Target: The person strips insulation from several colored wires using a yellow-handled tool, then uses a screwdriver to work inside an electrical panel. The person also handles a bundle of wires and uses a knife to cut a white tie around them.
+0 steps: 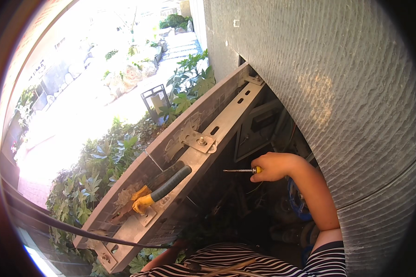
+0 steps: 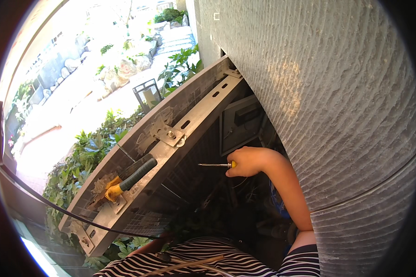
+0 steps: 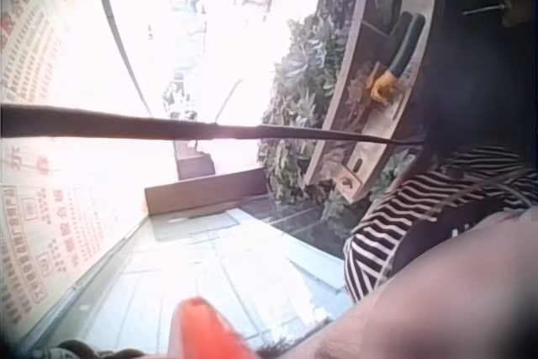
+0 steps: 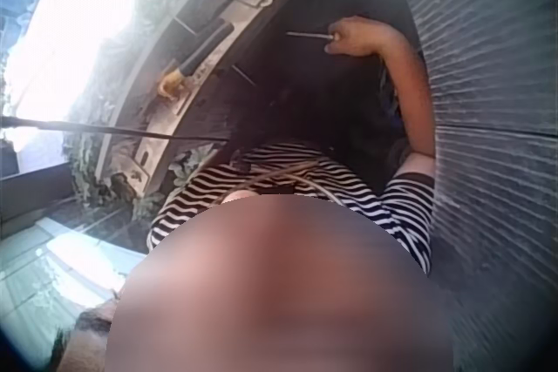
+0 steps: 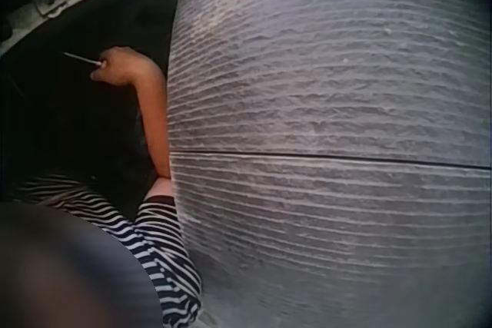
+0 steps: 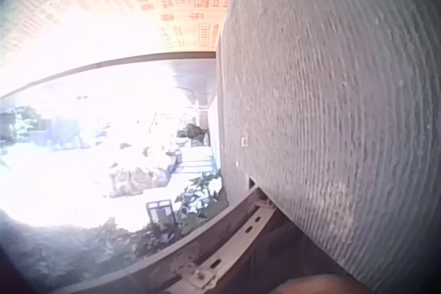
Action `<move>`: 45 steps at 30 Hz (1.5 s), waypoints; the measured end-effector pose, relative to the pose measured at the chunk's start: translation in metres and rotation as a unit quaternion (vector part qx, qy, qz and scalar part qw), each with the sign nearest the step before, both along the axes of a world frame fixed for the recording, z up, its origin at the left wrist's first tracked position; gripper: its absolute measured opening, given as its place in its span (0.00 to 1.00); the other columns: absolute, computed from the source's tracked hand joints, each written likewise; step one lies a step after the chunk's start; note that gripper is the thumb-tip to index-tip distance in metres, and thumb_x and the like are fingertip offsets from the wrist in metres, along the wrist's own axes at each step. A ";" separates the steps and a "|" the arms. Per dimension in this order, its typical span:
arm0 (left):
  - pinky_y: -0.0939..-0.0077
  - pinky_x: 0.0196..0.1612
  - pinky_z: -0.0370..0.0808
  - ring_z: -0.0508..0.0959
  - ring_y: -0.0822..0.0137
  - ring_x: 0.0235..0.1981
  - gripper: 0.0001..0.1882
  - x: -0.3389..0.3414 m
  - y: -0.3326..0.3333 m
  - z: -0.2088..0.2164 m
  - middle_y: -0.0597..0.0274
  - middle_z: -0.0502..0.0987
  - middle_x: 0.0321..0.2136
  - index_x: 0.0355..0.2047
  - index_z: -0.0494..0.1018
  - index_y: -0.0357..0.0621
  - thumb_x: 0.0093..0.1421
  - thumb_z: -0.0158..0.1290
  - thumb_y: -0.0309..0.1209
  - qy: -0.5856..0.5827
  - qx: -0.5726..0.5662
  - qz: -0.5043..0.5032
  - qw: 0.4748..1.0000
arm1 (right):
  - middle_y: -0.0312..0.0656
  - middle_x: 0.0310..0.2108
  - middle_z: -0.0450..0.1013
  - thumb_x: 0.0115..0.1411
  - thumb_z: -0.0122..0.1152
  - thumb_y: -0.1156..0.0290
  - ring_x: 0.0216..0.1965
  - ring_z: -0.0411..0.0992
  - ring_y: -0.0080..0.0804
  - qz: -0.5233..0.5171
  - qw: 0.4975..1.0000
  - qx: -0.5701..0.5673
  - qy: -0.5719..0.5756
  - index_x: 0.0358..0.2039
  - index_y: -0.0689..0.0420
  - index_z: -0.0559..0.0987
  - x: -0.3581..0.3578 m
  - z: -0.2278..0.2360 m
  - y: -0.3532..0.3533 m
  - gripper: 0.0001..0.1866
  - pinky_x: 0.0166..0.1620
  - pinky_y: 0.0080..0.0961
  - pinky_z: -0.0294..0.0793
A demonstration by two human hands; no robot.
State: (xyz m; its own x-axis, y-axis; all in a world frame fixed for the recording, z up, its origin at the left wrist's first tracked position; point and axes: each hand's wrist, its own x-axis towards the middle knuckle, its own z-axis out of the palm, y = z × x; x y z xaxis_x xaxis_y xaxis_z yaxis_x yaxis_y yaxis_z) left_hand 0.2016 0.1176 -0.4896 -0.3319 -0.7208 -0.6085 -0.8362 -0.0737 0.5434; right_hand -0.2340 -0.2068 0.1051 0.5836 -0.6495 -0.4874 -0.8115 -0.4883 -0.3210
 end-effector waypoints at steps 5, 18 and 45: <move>0.45 0.44 0.77 0.83 0.44 0.39 0.28 0.008 -0.002 -0.031 0.45 0.82 0.40 0.56 0.75 0.53 0.53 0.61 0.40 -0.058 0.097 0.029 0.993 | 0.54 0.37 0.81 0.60 0.63 0.45 0.44 0.79 0.52 0.000 1.000 0.001 -0.008 0.44 0.60 0.82 0.000 0.003 0.001 0.27 0.47 0.40 0.77; 0.47 0.46 0.78 0.83 0.44 0.43 0.24 0.004 -0.001 -0.031 0.45 0.82 0.42 0.52 0.78 0.51 0.53 0.62 0.37 -0.034 0.087 0.067 0.993 | 0.53 0.37 0.81 0.60 0.63 0.45 0.44 0.79 0.52 -0.004 1.000 -0.002 -0.002 0.45 0.59 0.82 0.000 0.001 0.001 0.28 0.47 0.40 0.77; 0.46 0.43 0.78 0.83 0.45 0.39 0.32 0.023 -0.001 -0.034 0.47 0.83 0.39 0.54 0.76 0.52 0.49 0.66 0.49 0.029 0.086 0.076 0.993 | 0.51 0.38 0.81 0.60 0.63 0.45 0.44 0.79 0.50 0.007 1.000 -0.001 -0.003 0.45 0.58 0.82 0.000 0.002 0.001 0.28 0.47 0.40 0.77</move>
State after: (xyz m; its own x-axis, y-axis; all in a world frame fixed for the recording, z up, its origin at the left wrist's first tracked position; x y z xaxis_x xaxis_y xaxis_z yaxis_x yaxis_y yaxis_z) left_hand 0.2243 0.1162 -0.5232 -0.2651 -0.6519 -0.7105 -0.7765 -0.2925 0.5581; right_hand -0.2343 -0.2057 0.1075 0.5961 -0.6421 -0.4820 -0.8022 -0.5010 -0.3247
